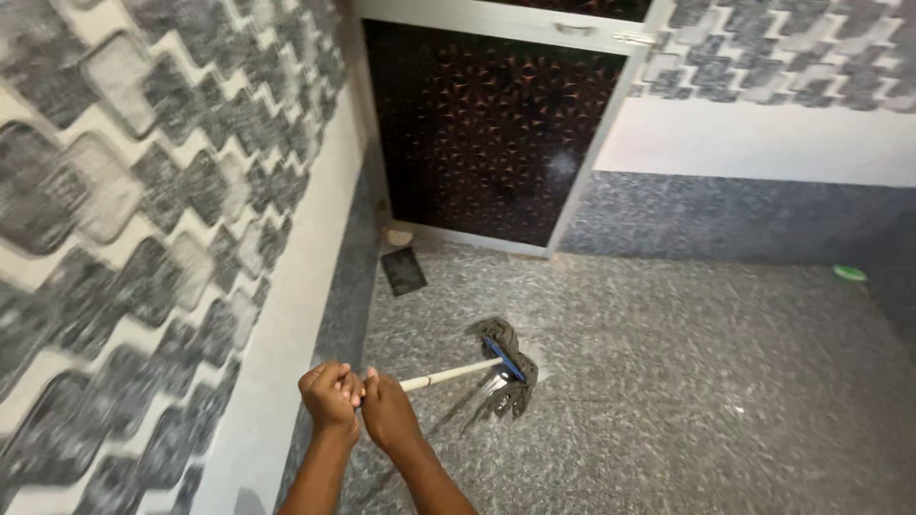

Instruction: The person mops a tiled floor in a bathroom using a string mop and a bucket of water. They repeatedly dip the mop into the bucket and scrub the floor surface in a systematic manner.

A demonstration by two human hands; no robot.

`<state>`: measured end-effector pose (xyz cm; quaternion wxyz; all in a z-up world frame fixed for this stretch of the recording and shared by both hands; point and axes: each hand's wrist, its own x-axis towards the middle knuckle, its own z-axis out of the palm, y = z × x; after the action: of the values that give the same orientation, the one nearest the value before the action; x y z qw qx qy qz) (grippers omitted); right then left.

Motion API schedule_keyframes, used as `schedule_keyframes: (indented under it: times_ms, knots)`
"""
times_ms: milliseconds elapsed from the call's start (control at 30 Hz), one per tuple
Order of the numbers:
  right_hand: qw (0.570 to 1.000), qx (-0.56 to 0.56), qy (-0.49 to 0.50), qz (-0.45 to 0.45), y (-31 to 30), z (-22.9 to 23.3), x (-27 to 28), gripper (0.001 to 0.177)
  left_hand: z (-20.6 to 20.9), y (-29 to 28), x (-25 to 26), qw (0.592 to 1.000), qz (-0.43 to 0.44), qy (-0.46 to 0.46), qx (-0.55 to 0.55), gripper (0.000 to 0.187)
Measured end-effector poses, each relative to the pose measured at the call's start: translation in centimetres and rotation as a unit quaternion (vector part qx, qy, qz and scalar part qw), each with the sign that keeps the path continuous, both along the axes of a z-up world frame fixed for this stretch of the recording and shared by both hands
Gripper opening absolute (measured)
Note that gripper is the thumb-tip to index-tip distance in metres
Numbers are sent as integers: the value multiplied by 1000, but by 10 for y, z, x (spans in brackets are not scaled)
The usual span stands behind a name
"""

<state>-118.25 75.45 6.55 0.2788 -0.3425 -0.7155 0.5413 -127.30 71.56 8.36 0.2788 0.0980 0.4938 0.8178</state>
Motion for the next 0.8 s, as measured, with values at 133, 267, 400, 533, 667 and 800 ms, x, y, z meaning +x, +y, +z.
schedule_keyframes:
  times_ms: [133, 267, 400, 533, 667, 800]
  knots:
    - [999, 26, -10, -29, 50, -2, -1, 59, 3, 54, -2, 999, -40, -27, -1, 36]
    - [997, -5, -10, -75, 92, -5, 5, 57, 8, 101, 5, 997, -70, -27, 0, 36]
    - [994, -4, -15, -105, 139, -7, 11, 54, 8, 152, 12, 996, -91, -16, -9, 37]
    - [992, 0, -19, -121, 191, -14, 14, 53, 5, 209, 15, 992, -123, -10, 17, 36]
    - [988, 8, -28, -150, 250, -11, 27, 52, 10, 273, 25, 988, -152, -4, 4, 35]
    - [983, -13, -26, -183, 299, -3, 56, 51, 12, 329, 49, 985, -172, 17, -14, 36]
